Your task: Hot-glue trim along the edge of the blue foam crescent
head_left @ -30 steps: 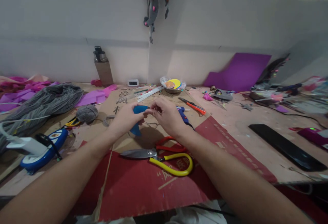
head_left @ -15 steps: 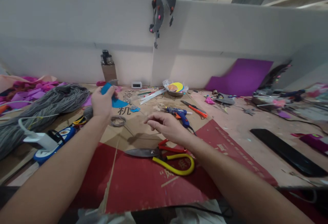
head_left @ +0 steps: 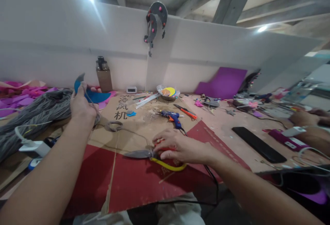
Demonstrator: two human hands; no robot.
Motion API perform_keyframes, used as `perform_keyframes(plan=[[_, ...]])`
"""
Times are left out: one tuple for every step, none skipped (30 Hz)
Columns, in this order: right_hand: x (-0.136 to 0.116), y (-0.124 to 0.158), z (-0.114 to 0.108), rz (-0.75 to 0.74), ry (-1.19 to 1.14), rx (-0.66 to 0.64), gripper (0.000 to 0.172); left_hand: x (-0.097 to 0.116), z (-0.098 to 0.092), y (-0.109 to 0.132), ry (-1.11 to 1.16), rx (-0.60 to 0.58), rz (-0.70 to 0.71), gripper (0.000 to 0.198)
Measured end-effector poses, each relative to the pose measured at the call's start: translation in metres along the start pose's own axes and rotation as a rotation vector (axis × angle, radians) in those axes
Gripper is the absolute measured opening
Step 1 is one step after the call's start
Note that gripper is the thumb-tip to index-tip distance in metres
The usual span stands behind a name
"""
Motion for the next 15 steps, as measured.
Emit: perform_keyframes(plan=[[0.006,0.002,-0.007,0.026,0.009,0.124,0.022,-0.001,0.003,0.003,-0.024,-0.009,-0.001,0.018],[0.017,0.005,-0.017,0.071,0.016,0.289,0.024,-0.003,0.007,0.006,-0.052,-0.026,0.001,0.018],[0.030,0.007,-0.027,0.138,0.044,0.463,0.026,-0.006,0.011,0.010,-0.086,-0.048,0.004,0.017],[0.045,0.010,-0.036,0.240,0.091,0.611,0.026,-0.009,0.016,0.015,-0.116,-0.065,0.013,0.016],[0.062,0.012,-0.044,0.358,0.151,0.698,0.026,-0.015,0.022,0.020,-0.147,-0.113,-0.004,0.016],[0.078,0.013,-0.050,0.485,0.211,0.757,0.026,-0.021,0.028,0.027,-0.175,-0.160,-0.017,0.016],[0.093,0.012,-0.055,0.602,0.248,0.786,0.026,-0.028,0.034,0.035,-0.194,-0.205,-0.026,0.017],[0.104,0.010,-0.058,0.651,0.247,0.788,0.025,-0.034,0.039,0.043,-0.203,-0.226,-0.035,0.018],[0.114,0.006,-0.060,0.679,0.235,0.780,0.022,-0.042,0.043,0.052,-0.238,-0.268,-0.067,0.018],[0.122,0.002,-0.062,0.689,0.213,0.770,0.018,-0.049,0.048,0.060,-0.287,-0.303,-0.100,0.019],[0.128,-0.002,-0.062,0.679,0.182,0.759,0.017,-0.054,0.050,0.068,-0.325,-0.316,-0.113,0.020],[0.132,-0.006,-0.062,0.661,0.149,0.751,0.017,-0.059,0.053,0.074,-0.340,-0.340,-0.134,0.021],[0.134,-0.010,-0.062,0.631,0.113,0.746,0.019,-0.063,0.055,0.080,-0.335,-0.374,-0.161,0.023],[0.134,-0.015,-0.061,0.577,0.080,0.737,0.021,-0.065,0.056,0.084,-0.322,-0.402,-0.185,0.024],[0.133,-0.019,-0.060,0.514,0.040,0.730,0.020,-0.067,0.056,0.087,-0.312,-0.408,-0.199,0.024]])
Point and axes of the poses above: each hand's wrist, its own y-axis away from the middle knuckle, its own z-axis out of the palm, x = y × z, the point moved 4 cm from there along -y, towards the middle knuckle, and after that the axes turned 12 degrees about -y, right-handed, at the moved point
